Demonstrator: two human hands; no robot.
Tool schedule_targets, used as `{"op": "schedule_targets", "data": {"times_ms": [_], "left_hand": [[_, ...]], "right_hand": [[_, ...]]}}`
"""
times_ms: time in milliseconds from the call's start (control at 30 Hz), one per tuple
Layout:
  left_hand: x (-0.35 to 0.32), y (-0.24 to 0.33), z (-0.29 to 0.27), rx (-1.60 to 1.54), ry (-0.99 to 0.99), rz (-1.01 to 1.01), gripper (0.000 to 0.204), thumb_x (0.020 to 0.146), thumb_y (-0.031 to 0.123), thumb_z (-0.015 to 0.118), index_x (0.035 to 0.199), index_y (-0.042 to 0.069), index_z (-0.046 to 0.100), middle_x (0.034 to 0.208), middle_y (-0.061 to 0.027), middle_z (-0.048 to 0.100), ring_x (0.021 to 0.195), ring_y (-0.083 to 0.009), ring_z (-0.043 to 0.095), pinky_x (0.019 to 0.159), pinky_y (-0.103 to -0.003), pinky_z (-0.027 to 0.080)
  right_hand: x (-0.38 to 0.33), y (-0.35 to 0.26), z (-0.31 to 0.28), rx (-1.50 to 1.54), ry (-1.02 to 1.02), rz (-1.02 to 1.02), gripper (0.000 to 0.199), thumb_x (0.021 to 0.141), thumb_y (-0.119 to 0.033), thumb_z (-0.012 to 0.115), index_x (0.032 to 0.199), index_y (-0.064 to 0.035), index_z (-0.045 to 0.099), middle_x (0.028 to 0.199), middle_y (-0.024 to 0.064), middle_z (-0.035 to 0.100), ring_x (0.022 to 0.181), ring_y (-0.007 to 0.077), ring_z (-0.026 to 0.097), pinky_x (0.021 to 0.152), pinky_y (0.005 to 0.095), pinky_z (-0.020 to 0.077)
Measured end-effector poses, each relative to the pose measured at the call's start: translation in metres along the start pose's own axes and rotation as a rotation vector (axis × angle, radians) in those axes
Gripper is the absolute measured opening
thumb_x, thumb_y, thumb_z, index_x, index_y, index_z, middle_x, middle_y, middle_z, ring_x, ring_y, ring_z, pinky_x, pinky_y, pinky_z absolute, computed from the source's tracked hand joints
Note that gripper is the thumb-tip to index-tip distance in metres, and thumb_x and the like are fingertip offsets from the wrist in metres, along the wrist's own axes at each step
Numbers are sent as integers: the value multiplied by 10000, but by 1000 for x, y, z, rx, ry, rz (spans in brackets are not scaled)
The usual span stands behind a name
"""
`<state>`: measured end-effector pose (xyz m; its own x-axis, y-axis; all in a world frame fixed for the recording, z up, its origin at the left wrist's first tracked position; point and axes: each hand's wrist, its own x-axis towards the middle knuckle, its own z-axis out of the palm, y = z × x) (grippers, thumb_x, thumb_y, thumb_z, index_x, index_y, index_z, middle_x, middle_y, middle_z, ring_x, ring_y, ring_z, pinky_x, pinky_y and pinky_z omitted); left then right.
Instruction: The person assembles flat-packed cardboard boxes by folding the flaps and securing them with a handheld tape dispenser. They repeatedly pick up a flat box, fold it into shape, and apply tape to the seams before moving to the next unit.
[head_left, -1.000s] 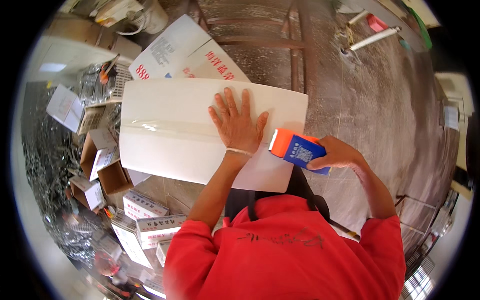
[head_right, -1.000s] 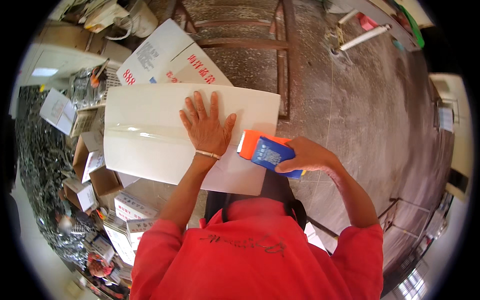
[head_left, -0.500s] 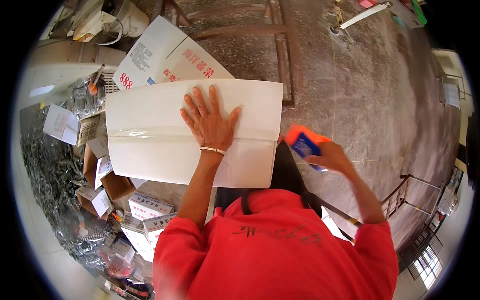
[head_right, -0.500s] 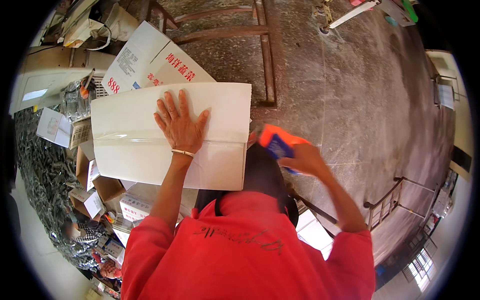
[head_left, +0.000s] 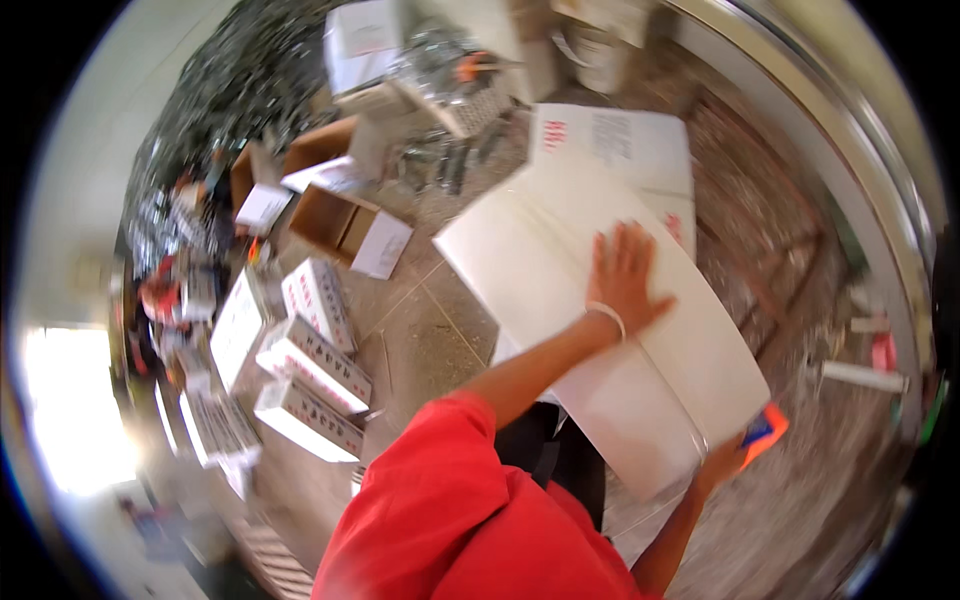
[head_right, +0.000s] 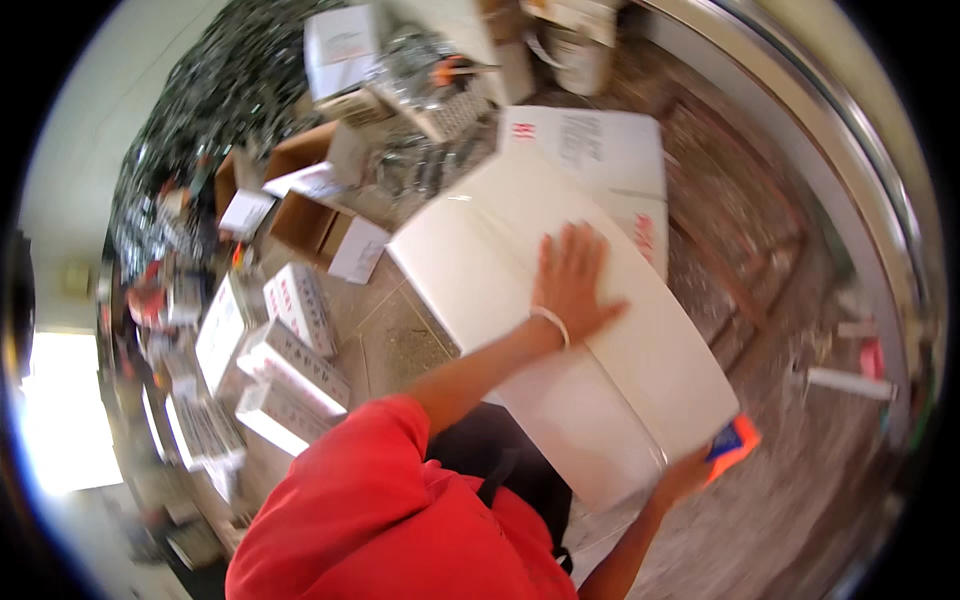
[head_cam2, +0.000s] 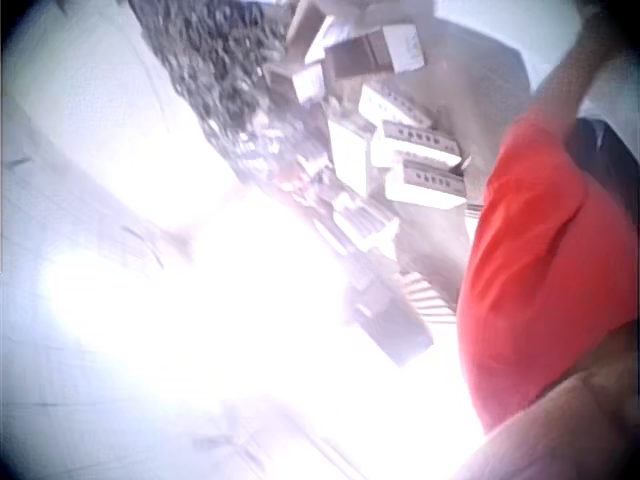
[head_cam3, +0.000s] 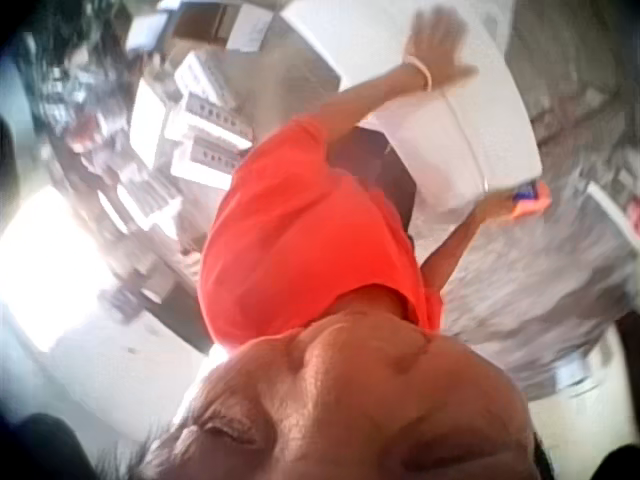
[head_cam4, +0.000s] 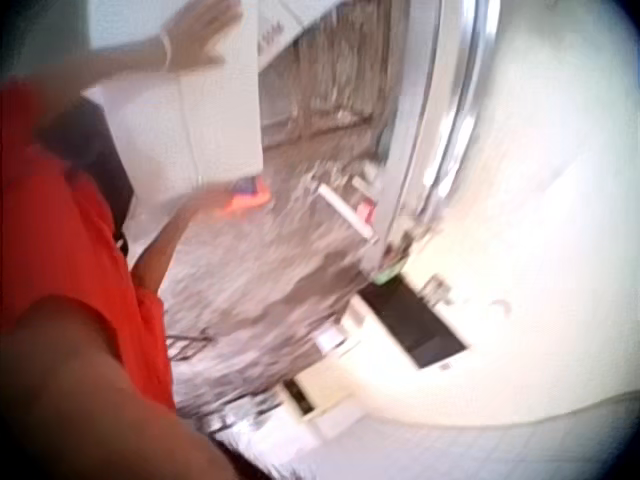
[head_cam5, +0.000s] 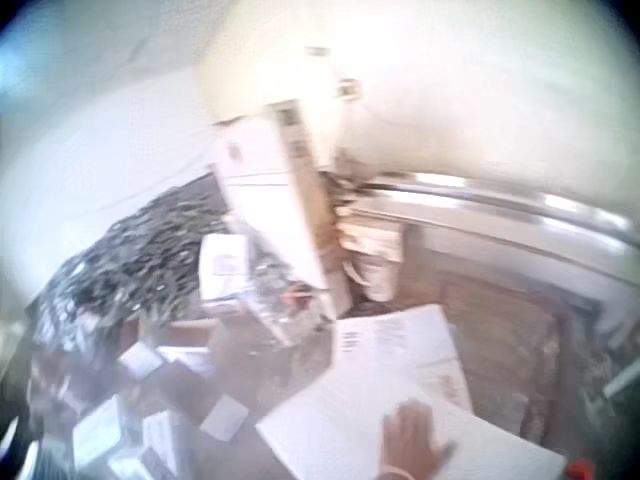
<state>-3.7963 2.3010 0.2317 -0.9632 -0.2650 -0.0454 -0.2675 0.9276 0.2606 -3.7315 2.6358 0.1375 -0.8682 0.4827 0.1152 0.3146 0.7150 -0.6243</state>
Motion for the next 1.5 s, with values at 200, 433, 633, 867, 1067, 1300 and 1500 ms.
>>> {"op": "schedule_targets", "data": {"times_ms": [200,433,633,867,1067,1300,1500], "left_hand": [[37,-202,-68,-290,-33,-587,694,783,582,448,1112,-24,519,1166,-178,519,1158,-302,424,989,-424,260],[-74,-379,-167,-146,598,-823,572,744,544,527,895,-2,610,895,-163,601,861,-291,558,788,-382,371],[-342,-559,-334,360,1474,-954,318,773,353,617,853,46,634,833,-168,621,786,-292,577,724,-413,446],[-561,-527,-287,862,1270,-1479,474,736,347,634,1072,24,548,1056,-193,553,1005,-339,496,876,-435,376],[-557,-497,-77,269,1026,-1642,448,699,245,667,1024,-32,533,892,-221,545,857,-368,526,770,-435,420],[-342,-450,19,-646,298,-1180,411,747,348,607,956,-6,592,988,-202,594,966,-349,549,834,-416,432],[-188,-353,108,-922,-409,-797,617,712,420,627,1139,-11,516,1150,-214,535,1101,-329,495,917,-378,400]], "right_hand": [[-17,-65,28,-19,-103,-180,354,887,-265,477,1008,58,556,899,160,612,744,268,575,650,367,461],[-104,-187,56,196,-645,-624,334,865,-233,514,1063,34,547,966,113,604,791,210,587,644,324,478],[-313,-358,123,478,-1401,-638,266,828,-199,564,966,28,565,872,71,589,720,156,571,577,308,468],[-530,-465,60,97,-1949,-1264,357,771,-350,618,794,5,584,634,84,580,598,152,563,567,320,450],[-437,-387,133,86,-1862,-867,253,767,-279,603,795,-28,606,665,16,572,605,99,532,577,296,441],[-192,-259,119,-231,-961,-404,306,721,-242,639,855,33,620,747,116,631,644,193,595,610,339,468],[-153,-187,21,-30,-713,-75,351,748,-267,613,872,61,612,702,95,619,605,161,580,544,327,458]]}}
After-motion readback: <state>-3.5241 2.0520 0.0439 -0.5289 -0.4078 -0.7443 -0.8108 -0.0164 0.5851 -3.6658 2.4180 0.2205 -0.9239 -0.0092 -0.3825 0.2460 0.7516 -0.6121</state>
